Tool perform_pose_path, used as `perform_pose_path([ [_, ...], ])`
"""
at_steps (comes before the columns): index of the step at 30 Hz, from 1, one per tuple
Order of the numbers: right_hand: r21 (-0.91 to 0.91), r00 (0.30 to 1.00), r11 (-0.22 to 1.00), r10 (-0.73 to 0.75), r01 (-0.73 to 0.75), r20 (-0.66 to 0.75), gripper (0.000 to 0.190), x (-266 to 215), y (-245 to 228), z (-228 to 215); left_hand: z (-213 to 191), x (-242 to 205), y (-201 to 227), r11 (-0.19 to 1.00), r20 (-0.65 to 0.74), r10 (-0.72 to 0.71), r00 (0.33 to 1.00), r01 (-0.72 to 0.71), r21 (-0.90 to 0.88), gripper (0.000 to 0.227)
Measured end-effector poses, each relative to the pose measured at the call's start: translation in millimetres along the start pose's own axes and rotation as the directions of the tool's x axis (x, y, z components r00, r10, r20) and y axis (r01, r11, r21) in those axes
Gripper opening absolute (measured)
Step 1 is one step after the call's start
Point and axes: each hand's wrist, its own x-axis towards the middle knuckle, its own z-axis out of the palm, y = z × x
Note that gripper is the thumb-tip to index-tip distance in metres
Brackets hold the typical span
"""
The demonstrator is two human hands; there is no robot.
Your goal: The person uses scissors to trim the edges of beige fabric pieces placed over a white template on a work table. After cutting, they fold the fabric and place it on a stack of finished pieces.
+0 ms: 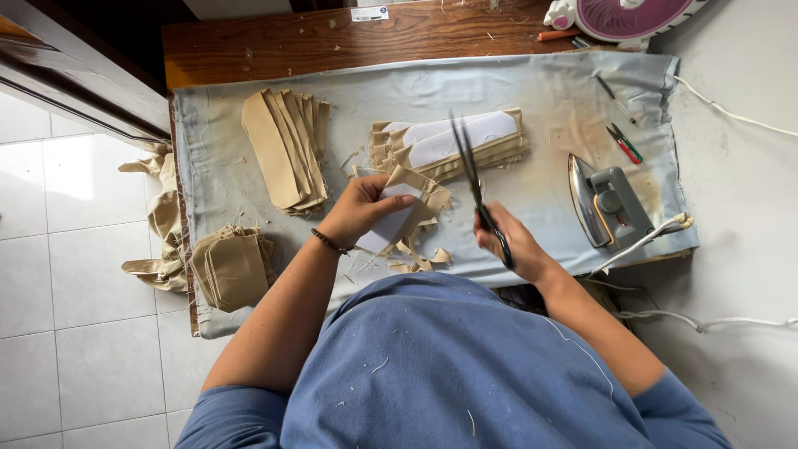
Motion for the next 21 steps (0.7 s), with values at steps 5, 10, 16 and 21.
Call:
perform_pose_path([
  [5,-0.658,0.948,0.750,0.250,-0.061,0.197,0.059,-41.9,-49.0,-13.2,-5.7,-9.4,6.5,0.999,-0.041,0.024,0.999,-0.023,0.023,0.017],
  [10,-0.738,0.961,0.672,0.162,0.059,0.224,0.058,-42.5,-64.5,-16.6,-5.2,-10.3,4.0,0.998,-0.037,0.039,0.999,-0.037,0.059,0.018],
  [16,-0.776,0.966,0.626,0.142,0.083,0.218,0.052,-39.9,-71.9,-20.5,-3.9,-10.2,4.2,0.998,-0.023,0.052,0.998,-0.051,0.036,0.016],
  [21,-0.761,0.966,0.645,0.150,0.068,0.213,0.049,-38.4,-58.8,-29.6,-6.7,-6.0,-4.1,0.997,-0.025,0.058,0.998,-0.057,0.052,0.016],
])
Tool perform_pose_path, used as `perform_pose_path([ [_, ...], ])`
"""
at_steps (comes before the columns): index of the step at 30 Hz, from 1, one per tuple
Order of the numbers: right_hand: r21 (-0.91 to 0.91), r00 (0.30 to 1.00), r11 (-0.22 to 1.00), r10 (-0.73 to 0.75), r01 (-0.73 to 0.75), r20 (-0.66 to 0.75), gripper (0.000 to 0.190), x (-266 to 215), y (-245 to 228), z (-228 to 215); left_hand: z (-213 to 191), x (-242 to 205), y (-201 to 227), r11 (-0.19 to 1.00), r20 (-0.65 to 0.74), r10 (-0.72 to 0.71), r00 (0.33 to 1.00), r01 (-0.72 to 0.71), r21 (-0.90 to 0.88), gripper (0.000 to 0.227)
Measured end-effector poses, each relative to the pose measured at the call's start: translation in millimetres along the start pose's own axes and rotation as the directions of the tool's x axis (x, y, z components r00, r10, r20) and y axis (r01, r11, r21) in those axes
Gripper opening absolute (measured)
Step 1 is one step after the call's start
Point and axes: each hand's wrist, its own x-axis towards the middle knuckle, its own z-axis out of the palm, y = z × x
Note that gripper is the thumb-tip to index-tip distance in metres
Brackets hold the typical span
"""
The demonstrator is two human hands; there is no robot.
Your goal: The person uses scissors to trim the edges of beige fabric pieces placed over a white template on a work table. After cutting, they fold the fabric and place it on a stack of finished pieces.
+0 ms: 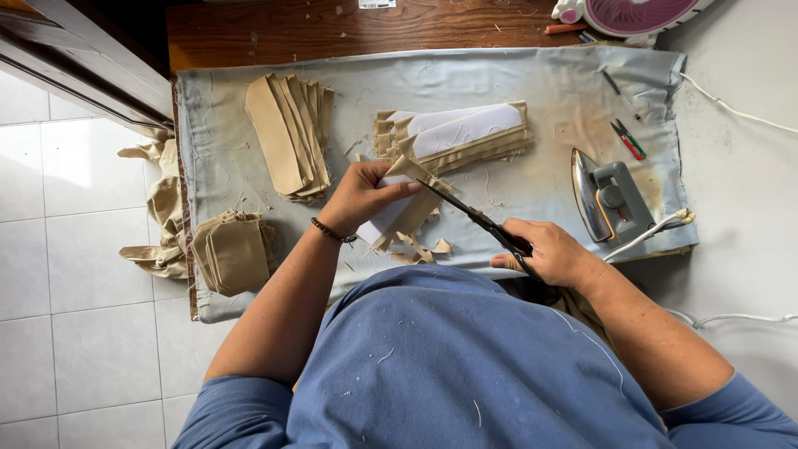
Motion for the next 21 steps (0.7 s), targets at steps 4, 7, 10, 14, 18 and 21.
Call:
perform_pose_path([
  [4,0.014,1.000,1.000,0.007,-0.007,0.003,0.046,-0.8,3.5,2.0,-2.7,6.7,-13.1,1.000,-0.023,0.006,1.000,-0.005,0.022,0.015],
  [7,0.024,1.000,1.000,0.012,-0.011,-0.016,0.044,-4.4,5.1,4.8,-0.5,5.1,-11.0,0.999,-0.037,0.007,0.999,-0.006,0.035,0.016],
  [10,0.024,0.999,1.000,0.016,-0.015,-0.035,0.042,-5.7,8.7,6.5,3.9,1.4,3.4,0.999,-0.063,0.016,0.998,-0.013,0.041,0.015],
  [14,-0.007,0.997,1.000,0.006,-0.007,-0.079,0.039,-8.1,14.5,12.7,6.8,-2.7,14.0,0.999,-0.090,0.027,0.996,-0.023,0.042,0.014],
  [18,-0.030,0.994,0.999,-0.023,0.020,-0.102,0.041,-7.9,7.8,11.4,2.2,1.9,-10.7,0.997,-0.104,0.038,0.994,-0.032,0.064,0.016],
  [21,-0.055,0.993,0.998,-0.042,0.036,-0.110,0.047,-8.5,-0.5,10.4,3.5,4.5,-21.4,0.997,-0.084,0.032,0.996,-0.025,0.077,0.017],
])
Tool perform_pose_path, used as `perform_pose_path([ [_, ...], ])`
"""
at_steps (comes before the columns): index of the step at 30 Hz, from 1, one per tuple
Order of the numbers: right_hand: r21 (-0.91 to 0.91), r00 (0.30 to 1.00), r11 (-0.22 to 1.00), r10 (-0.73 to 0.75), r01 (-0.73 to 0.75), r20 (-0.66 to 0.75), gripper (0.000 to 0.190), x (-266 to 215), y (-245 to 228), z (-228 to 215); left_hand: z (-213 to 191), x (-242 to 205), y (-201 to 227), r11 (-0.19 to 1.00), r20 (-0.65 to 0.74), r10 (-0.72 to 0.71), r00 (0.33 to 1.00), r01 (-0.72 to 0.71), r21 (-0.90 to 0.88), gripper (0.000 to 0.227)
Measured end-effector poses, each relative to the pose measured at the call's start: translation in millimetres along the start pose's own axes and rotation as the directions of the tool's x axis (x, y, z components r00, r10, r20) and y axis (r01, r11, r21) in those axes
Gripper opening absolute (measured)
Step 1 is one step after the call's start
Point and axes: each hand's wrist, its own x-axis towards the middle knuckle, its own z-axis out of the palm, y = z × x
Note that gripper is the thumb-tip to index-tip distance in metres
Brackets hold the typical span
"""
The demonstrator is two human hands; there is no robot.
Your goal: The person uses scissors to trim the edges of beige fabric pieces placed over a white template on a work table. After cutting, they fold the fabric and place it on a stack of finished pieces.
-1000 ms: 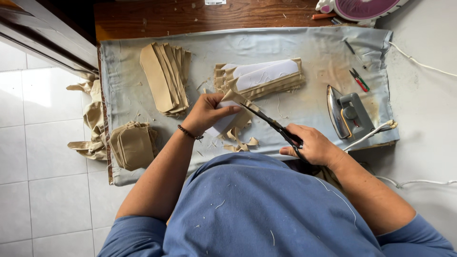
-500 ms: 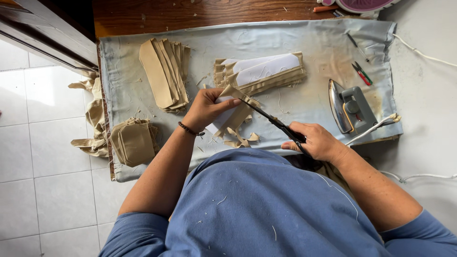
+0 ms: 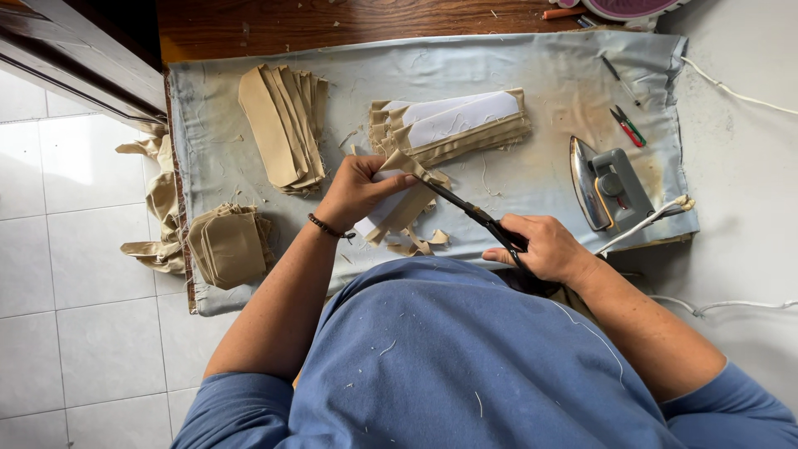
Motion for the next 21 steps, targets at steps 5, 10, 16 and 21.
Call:
perform_pose_path([
  [5,-0.003,0.998,0.999,-0.038,0.037,-0.046,0.045,1.5,-0.5,4.7,4.4,-2.9,6.2,1.000,0.016,0.024,1.000,-0.023,-0.007,0.019],
  [10,-0.001,0.997,0.999,-0.039,0.039,-0.066,0.045,-3.1,4.8,9.2,4.1,-5.2,8.0,1.000,0.016,0.031,0.999,-0.031,0.001,0.021],
  [16,0.013,0.995,0.998,-0.058,0.059,-0.075,0.048,-2.3,-5.0,9.1,10.4,-1.6,5.8,0.999,0.056,0.030,0.998,-0.032,0.042,0.022],
  [21,0.027,0.993,0.998,-0.057,0.060,-0.105,0.047,0.3,-4.7,14.0,13.1,-1.3,9.8,0.998,0.082,0.032,0.996,-0.036,0.048,0.023],
])
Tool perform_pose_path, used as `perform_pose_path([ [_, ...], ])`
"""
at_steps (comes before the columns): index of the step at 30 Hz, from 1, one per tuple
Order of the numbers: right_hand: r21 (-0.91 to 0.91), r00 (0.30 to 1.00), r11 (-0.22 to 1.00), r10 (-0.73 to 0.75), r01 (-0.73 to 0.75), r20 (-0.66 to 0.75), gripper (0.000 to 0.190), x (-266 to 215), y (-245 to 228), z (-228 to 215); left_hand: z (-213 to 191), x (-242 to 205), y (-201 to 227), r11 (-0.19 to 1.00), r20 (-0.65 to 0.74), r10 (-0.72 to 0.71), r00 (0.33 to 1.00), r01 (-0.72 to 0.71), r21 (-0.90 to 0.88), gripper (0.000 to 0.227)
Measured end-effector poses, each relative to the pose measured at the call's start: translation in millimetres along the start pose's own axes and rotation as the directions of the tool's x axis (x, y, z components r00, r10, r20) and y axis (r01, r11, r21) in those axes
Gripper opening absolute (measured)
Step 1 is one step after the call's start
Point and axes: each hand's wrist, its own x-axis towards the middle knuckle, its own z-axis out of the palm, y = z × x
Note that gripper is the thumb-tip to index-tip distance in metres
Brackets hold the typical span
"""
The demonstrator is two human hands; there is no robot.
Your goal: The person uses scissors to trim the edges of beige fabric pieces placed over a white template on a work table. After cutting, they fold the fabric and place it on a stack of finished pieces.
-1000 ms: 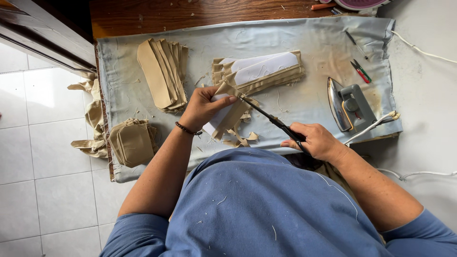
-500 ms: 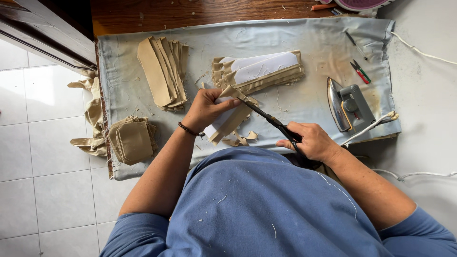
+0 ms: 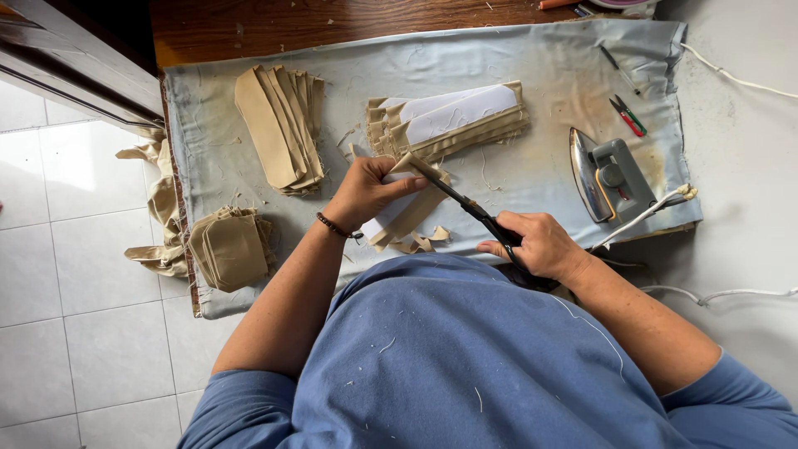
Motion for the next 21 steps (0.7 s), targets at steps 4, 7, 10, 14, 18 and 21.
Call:
perform_pose_path([
  [4,0.023,1.000,1.000,0.018,-0.018,0.000,0.046,-3.8,4.9,3.8,-1.6,-2.1,3.9,0.999,0.015,-0.005,1.000,0.006,-0.044,0.022],
  [7,0.063,0.999,0.997,0.045,-0.046,0.031,0.044,-3.9,12.2,2.0,-8.8,-4.2,5.0,0.995,0.010,-0.022,1.000,0.023,-0.093,0.022],
  [10,0.086,0.994,0.994,0.065,-0.073,0.089,0.043,-2.9,10.9,-8.7,-13.2,-4.1,6.7,0.994,0.029,-0.037,0.999,0.040,-0.101,0.021],
  [14,0.057,0.988,0.998,0.032,-0.041,0.149,0.047,0.2,2.1,-23.7,-16.5,-2.0,8.0,0.998,0.192,-0.052,0.980,0.042,0.052,0.021],
  [18,0.004,0.983,1.000,0.027,-0.028,0.179,0.050,3.7,-10.1,-37.9,-21.8,11.0,-10.6,0.993,0.241,-0.028,0.970,0.000,0.116,0.018],
  [21,-0.047,0.986,0.999,0.006,0.002,0.169,0.052,5.3,-14.1,-44.0,-18.7,12.5,2.2,0.993,0.273,-0.020,0.962,-0.012,0.116,0.019],
])
